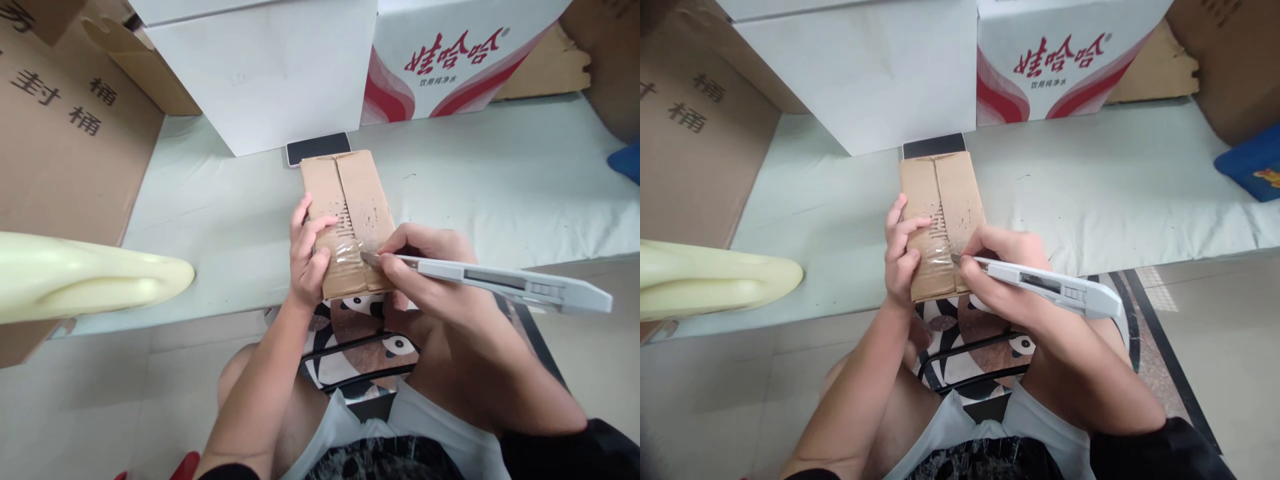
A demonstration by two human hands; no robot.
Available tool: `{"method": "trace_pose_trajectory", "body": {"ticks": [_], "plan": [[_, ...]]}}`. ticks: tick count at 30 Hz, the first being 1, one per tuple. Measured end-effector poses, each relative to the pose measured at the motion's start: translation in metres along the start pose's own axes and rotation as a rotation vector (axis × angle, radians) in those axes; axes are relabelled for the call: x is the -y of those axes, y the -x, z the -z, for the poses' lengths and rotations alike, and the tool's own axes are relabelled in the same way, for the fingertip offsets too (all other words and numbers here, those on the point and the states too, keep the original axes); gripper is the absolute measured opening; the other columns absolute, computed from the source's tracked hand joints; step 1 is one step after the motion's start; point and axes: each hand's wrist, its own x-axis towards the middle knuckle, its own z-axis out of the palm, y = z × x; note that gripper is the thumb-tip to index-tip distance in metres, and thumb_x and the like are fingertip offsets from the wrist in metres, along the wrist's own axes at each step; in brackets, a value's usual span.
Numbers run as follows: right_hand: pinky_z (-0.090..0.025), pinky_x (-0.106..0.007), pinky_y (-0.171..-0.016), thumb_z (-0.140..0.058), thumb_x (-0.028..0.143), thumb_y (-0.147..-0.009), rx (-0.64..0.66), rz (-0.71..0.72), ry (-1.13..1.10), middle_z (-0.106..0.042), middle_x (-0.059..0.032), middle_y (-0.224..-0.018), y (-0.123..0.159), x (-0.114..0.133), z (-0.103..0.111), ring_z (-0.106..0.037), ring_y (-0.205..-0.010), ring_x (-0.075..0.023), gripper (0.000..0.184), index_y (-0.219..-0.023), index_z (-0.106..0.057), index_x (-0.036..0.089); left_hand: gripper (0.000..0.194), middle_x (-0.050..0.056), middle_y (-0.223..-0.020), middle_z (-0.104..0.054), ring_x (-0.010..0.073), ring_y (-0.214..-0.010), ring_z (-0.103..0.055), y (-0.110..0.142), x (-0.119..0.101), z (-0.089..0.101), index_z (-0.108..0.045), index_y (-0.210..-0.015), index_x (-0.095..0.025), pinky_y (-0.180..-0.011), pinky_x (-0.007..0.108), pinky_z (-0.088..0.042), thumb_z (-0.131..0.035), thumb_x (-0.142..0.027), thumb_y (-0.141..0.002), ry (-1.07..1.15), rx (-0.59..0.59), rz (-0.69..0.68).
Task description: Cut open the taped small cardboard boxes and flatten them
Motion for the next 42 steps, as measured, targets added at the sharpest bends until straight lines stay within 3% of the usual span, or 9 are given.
{"method": "trace_pose_trajectory", "body": {"ticks": [7, 15, 24, 35, 42], "plan": [[-0.037, -0.024, -0.047, -0.065, 0.029, -0.083, 0.094, -0.042, -0.088, -0.059, 0.0018, -0.056, -0.002, 0.007, 0.008, -0.052, -0.051, -0.011, 0.018, -0.068, -0.062, 0.019, 0.049, 0.01, -0.166, -0.036, 0.0362, -0.157, -0.031, 0.0, 0.001, 0.0, -0.064, -0.123, -0.026, -0.127, 0.058, -0.028, -0.036, -0.059, -0.101, 0.027, 0.019, -0.02], [-0.038, -0.025, -0.05, -0.067, 0.03, -0.081, 0.083, -0.095, -0.132, -0.057, 0.0013, -0.056, -0.001, 0.012, 0.011, -0.054, -0.054, -0.0125, 0.02, -0.067, -0.058, 0.02, 0.047, 0.01, -0.167, -0.035, 0.0357, -0.156, -0.032, -0.002, 0.004, 0.001, -0.062, -0.126, -0.025, -0.125, 0.057, -0.032, -0.036, -0.055, -0.1, 0.016, 0.04, -0.055], [-0.036, -0.024, -0.048, -0.065, 0.025, -0.077, 0.156, -0.099, -0.032, -0.058, 0.0013, -0.052, -0.004, 0.013, 0.009, -0.051, -0.049, -0.0108, 0.012, -0.067, -0.063, 0.018, 0.046, 0.01, -0.166, -0.037, 0.0352, -0.155, -0.034, -0.002, 0.004, 0.001, -0.064, -0.124, -0.025, -0.126, 0.058, -0.031, -0.036, -0.054, -0.101, 0.005, 0.028, -0.062], [-0.036, -0.025, -0.047, -0.065, 0.022, -0.078, 0.036, -0.174, -0.323, -0.055, 0.0028, -0.053, -0.003, 0.008, 0.009, -0.051, -0.049, -0.0101, 0.018, -0.062, -0.056, 0.02, 0.045, 0.012, -0.166, -0.037, 0.0348, -0.156, -0.033, -0.003, 0.006, -0.001, -0.063, -0.126, -0.024, -0.126, 0.057, -0.03, -0.037, -0.052, -0.101, 0.051, 0.02, -0.064], [-0.036, -0.023, -0.046, -0.066, 0.022, -0.077, 0.079, -0.138, -0.289, -0.054, 0.0033, -0.055, -0.004, 0.007, 0.011, -0.051, -0.05, -0.0095, 0.017, -0.063, -0.056, 0.02, 0.045, 0.011, -0.167, -0.036, 0.0361, -0.156, -0.032, -0.002, 0.007, -0.001, -0.063, -0.125, -0.024, -0.126, 0.058, -0.03, -0.038, -0.052, -0.101, 0.054, 0.022, -0.052]]}}
